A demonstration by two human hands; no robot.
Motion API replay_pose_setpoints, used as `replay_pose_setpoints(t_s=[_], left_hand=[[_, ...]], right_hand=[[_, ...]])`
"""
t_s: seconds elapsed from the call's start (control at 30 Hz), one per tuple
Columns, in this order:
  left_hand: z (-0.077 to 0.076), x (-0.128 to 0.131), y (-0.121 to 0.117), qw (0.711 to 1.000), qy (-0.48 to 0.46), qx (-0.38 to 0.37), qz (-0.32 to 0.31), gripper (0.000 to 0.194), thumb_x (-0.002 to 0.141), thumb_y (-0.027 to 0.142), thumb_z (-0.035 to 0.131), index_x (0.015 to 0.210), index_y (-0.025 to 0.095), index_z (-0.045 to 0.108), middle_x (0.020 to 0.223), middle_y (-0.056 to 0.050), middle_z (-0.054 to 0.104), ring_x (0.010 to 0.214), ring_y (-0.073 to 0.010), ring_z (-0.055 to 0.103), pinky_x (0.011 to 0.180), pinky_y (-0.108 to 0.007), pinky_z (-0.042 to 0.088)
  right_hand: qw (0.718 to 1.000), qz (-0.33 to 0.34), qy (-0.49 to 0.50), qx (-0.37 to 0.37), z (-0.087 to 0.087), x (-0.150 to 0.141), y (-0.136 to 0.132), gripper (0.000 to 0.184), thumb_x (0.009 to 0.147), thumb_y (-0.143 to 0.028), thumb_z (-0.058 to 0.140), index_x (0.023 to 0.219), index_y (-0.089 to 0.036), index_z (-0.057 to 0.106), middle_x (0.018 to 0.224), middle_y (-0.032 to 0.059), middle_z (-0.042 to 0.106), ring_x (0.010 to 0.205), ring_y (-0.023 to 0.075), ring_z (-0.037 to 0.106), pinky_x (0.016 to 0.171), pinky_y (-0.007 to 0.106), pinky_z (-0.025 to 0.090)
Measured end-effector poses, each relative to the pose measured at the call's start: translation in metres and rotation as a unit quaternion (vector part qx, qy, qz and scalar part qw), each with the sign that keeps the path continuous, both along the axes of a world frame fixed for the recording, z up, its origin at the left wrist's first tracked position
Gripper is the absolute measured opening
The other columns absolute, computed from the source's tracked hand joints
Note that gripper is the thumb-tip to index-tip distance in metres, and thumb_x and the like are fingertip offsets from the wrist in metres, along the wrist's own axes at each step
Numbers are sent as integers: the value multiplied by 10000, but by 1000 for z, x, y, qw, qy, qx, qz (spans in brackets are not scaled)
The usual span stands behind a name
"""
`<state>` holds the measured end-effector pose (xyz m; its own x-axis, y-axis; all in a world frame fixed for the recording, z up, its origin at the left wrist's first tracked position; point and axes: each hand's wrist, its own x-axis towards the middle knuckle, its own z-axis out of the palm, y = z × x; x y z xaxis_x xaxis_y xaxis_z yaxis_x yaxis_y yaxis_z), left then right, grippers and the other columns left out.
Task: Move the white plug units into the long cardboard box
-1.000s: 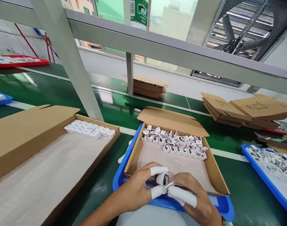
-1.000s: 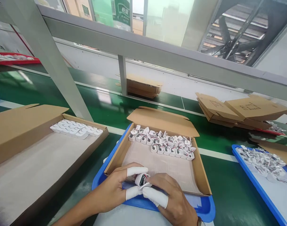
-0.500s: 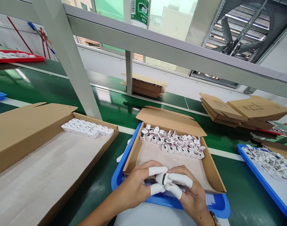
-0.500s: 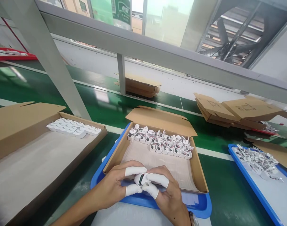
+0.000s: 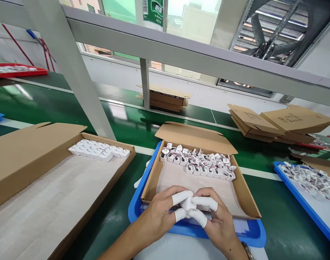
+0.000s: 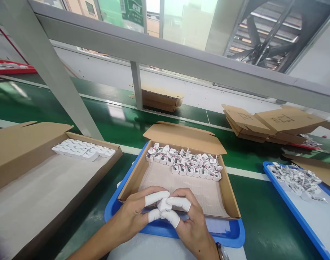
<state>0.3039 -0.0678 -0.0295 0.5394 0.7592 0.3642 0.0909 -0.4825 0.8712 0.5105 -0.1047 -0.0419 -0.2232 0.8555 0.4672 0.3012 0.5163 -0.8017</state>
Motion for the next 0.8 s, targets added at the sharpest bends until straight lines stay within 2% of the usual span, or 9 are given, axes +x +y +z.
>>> replay_pose_setpoints(t_s=[0.1, 0.27, 0.33, 0.47, 0.6, 0.7, 0.8], left_hand=[[-4, 1, 0, 1000, -7, -26, 0, 353, 925, 165, 665, 1262, 270, 679, 1180, -48, 696, 1008, -189, 684, 881, -272, 546], [-14, 4, -2, 983, -67, -166, 47, 440, 828, 175, 726, 1259, 210, 646, 1095, -54, 739, 928, -195, 725, 878, -314, 603], [-15, 6, -3, 975, -96, -189, 71, 470, 799, 195, 750, 1256, 210, 640, 1081, -51, 749, 918, -194, 721, 876, -321, 609], [-15, 8, -5, 974, -145, -135, 113, 480, 768, 197, 787, 1230, 222, 659, 1028, -40, 740, 786, -145, 658, 760, -265, 606], [-16, 9, -8, 975, -170, -82, 116, 525, 763, 191, 804, 1261, 243, 647, 1021, -34, 724, 694, -114, 588, 701, -245, 591], [-15, 8, -8, 977, -169, -57, 113, 546, 766, 178, 804, 1280, 256, 639, 1030, -28, 716, 686, -112, 573, 674, -239, 586], [-13, 5, -6, 980, -167, -25, 105, 550, 770, 141, 795, 1284, 256, 639, 1041, -30, 710, 760, -133, 613, 725, -256, 589]], right_hand=[[1000, 6, 1, 2, 1, 0, 2, 235, 924, -165, 695, 1118, -297, 675, 1057, 51, 612, 955, 185, 638, 824, 290, 572], [999, 10, 40, -12, 1, 3, 5, 245, 935, -172, 681, 1146, -297, 684, 1095, 68, 640, 1007, 198, 667, 861, 313, 595], [998, 16, 64, -21, -1, 6, 6, 253, 942, -176, 673, 1165, -295, 683, 1131, 83, 660, 1047, 215, 682, 880, 336, 609], [994, 31, 85, -65, -6, 11, 5, 288, 951, -194, 664, 1220, -297, 673, 1232, 101, 680, 1142, 252, 687, 937, 384, 618], [994, 12, 71, -76, -11, 10, 5, 273, 942, -240, 683, 1212, -276, 695, 1231, 111, 703, 1134, 267, 697, 953, 398, 619], [994, 1, 82, -74, -10, 6, 4, 266, 932, -252, 698, 1196, -286, 709, 1215, 98, 713, 1116, 258, 706, 937, 369, 626], [993, -12, 85, -79, -6, 2, 3, 250, 925, -288, 709, 1175, -286, 718, 1196, 92, 721, 1091, 252, 715, 920, 349, 633]])
